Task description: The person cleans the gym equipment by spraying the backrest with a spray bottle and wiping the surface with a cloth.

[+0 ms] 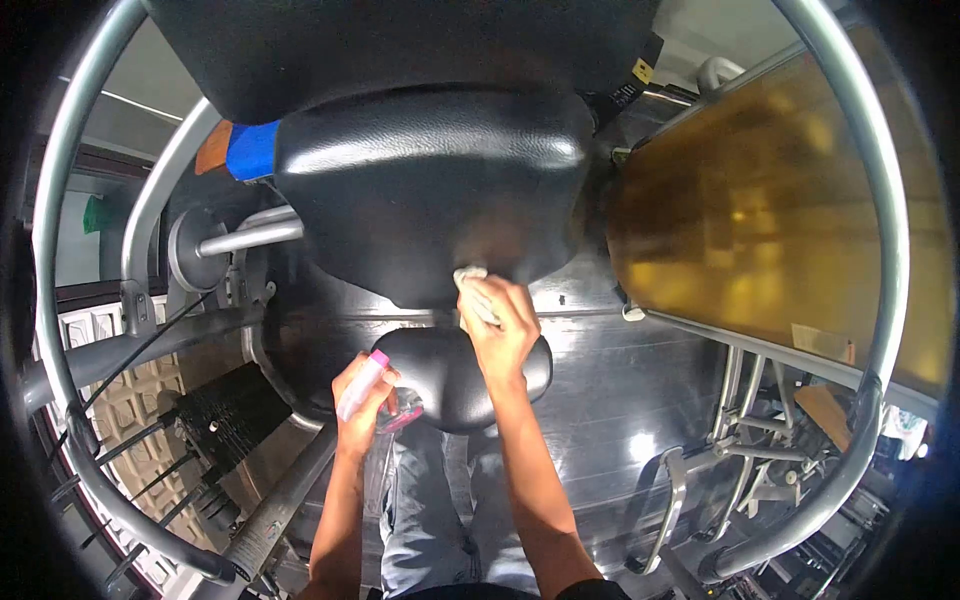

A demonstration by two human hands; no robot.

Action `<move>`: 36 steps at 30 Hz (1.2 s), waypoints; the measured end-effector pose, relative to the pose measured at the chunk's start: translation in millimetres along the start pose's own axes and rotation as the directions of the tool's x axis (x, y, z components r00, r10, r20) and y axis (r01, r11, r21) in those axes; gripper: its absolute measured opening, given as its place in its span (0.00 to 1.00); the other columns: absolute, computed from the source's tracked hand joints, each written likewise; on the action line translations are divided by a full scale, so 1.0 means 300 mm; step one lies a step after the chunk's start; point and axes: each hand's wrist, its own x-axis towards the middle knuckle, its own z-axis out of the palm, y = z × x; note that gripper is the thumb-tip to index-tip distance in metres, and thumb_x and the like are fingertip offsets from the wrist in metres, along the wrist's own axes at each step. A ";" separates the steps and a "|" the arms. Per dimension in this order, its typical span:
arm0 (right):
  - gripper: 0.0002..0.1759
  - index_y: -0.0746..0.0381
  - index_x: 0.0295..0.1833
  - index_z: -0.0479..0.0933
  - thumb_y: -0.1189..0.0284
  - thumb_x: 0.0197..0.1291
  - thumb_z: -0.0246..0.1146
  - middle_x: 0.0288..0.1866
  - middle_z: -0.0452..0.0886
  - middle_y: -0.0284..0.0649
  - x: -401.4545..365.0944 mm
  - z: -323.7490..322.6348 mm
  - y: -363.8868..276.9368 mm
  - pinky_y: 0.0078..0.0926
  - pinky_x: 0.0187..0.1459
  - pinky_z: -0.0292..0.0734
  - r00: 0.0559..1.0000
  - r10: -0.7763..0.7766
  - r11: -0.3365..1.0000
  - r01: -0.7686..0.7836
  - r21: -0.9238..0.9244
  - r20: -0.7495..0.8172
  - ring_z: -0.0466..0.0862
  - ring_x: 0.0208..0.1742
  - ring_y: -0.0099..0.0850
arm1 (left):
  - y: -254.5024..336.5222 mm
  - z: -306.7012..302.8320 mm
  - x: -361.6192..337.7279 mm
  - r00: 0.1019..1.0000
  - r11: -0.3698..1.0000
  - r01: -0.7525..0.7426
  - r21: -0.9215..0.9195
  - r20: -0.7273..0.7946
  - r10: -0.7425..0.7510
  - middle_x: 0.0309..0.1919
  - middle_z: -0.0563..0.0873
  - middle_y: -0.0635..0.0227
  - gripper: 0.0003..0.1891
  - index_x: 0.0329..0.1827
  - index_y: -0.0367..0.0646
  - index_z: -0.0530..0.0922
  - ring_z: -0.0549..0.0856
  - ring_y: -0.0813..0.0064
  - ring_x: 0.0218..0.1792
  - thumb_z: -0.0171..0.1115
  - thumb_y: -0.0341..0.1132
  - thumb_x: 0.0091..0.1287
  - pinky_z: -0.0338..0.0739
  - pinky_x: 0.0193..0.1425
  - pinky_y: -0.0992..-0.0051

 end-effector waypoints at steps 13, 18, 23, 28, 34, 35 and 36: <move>0.16 0.60 0.41 0.86 0.77 0.42 0.78 0.36 0.86 0.39 0.096 -0.029 -0.081 0.28 0.38 0.79 0.983 -0.171 0.964 0.180 -0.195 0.063 0.84 0.35 0.32 | -0.013 -0.076 0.007 1.000 0.998 -0.012 0.060 -0.012 0.013 0.22 0.78 0.75 0.09 0.33 0.40 0.78 0.76 0.87 0.19 0.69 0.33 0.66 0.69 0.24 0.82; 0.16 0.59 0.42 0.87 0.76 0.43 0.77 0.41 0.87 0.37 0.007 0.003 0.028 0.31 0.39 0.81 0.963 -0.169 0.966 0.203 -0.157 0.209 0.84 0.37 0.35 | -0.031 -0.081 0.011 1.000 1.000 -0.004 0.015 -0.024 0.005 0.21 0.78 0.75 0.09 0.33 0.40 0.78 0.76 0.87 0.19 0.70 0.33 0.66 0.69 0.24 0.82; 0.14 0.60 0.40 0.87 0.77 0.45 0.77 0.41 0.87 0.39 -0.073 0.022 0.107 0.28 0.42 0.80 0.956 -0.033 0.969 0.102 -0.223 0.292 0.86 0.40 0.33 | -0.029 -0.091 0.012 1.000 1.000 -0.009 0.021 -0.026 0.009 0.21 0.80 0.75 0.08 0.34 0.39 0.78 0.76 0.87 0.19 0.69 0.32 0.66 0.70 0.24 0.82; 0.13 0.62 0.40 0.87 0.76 0.45 0.77 0.39 0.87 0.42 0.042 -0.009 -0.065 0.29 0.39 0.80 0.990 -0.133 0.978 0.139 -0.152 0.048 0.85 0.37 0.34 | -0.020 -0.107 0.016 0.999 0.998 -0.008 0.067 -0.035 0.011 0.22 0.80 0.73 0.09 0.34 0.38 0.78 0.76 0.86 0.19 0.68 0.34 0.66 0.70 0.24 0.81; 0.16 0.61 0.41 0.87 0.77 0.42 0.78 0.39 0.87 0.39 0.072 0.019 -0.099 0.29 0.39 0.79 0.977 -0.194 0.967 0.206 -0.150 0.094 0.84 0.36 0.34 | -0.026 -0.108 0.018 0.997 1.000 0.007 0.019 -0.077 -0.005 0.24 0.80 0.71 0.12 0.34 0.39 0.80 0.75 0.82 0.17 0.71 0.39 0.62 0.66 0.22 0.79; 0.16 0.60 0.41 0.86 0.77 0.42 0.77 0.40 0.87 0.37 0.050 0.029 -0.072 0.29 0.39 0.80 0.969 -0.185 0.965 0.211 -0.157 0.162 0.84 0.37 0.34 | -0.026 -0.107 0.016 0.997 1.000 0.001 0.010 -0.078 0.000 0.25 0.80 0.71 0.12 0.34 0.39 0.80 0.75 0.82 0.17 0.71 0.39 0.62 0.66 0.22 0.79; 0.16 0.59 0.41 0.86 0.77 0.42 0.77 0.40 0.87 0.36 0.025 0.038 -0.041 0.30 0.40 0.80 0.958 -0.175 0.962 0.215 -0.166 0.230 0.84 0.37 0.33 | -0.026 -0.110 0.016 0.997 1.000 0.003 0.006 -0.081 -0.002 0.25 0.80 0.71 0.12 0.34 0.39 0.80 0.75 0.82 0.17 0.71 0.39 0.62 0.66 0.22 0.79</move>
